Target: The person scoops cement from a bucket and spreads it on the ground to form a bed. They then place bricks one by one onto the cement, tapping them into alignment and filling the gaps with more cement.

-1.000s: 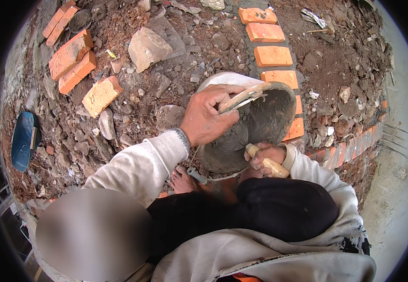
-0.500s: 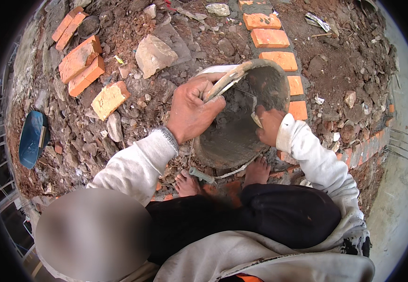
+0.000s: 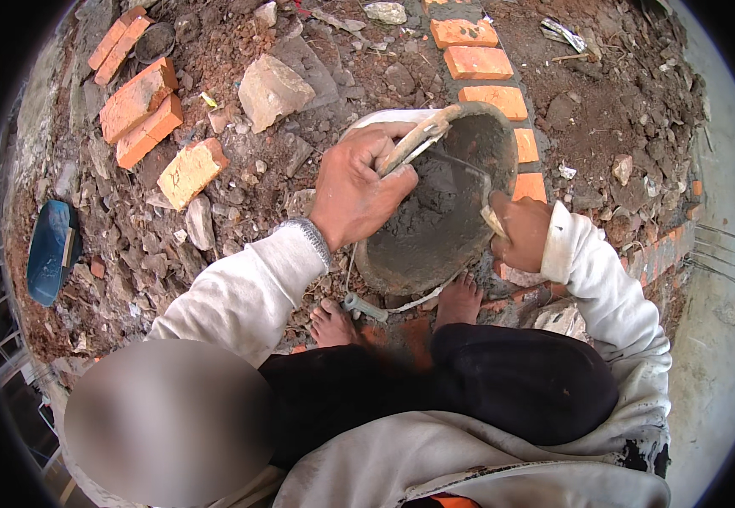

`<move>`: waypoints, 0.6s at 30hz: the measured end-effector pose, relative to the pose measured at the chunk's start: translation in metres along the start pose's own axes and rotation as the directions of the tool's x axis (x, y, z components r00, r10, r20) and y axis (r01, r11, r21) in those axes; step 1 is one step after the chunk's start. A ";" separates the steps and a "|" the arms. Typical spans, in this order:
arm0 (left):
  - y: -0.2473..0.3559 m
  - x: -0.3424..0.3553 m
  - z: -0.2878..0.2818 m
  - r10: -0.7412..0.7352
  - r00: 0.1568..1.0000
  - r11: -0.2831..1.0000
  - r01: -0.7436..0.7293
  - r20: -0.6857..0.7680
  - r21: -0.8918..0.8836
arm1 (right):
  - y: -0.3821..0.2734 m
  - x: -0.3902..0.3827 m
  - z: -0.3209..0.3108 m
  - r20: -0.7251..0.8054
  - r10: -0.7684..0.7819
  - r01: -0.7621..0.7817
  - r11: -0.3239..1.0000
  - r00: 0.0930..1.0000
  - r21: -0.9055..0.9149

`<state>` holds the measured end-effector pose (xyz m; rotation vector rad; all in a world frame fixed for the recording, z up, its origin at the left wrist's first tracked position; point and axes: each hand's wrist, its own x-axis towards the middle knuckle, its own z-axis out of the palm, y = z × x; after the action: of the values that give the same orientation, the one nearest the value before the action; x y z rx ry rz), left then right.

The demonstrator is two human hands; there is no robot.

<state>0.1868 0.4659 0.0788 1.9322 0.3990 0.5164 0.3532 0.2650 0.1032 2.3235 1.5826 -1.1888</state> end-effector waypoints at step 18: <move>0.014 -0.017 0.026 0.037 0.994 0.998 -0.042 0.103 0.043 | 0.071 -0.004 0.053 -0.019 -0.124 0.126 0.982 0.992 0.144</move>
<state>0.1866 0.4322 0.0791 2.0040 0.3091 0.4350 0.3817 0.2045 0.0459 2.3491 1.7235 -1.3647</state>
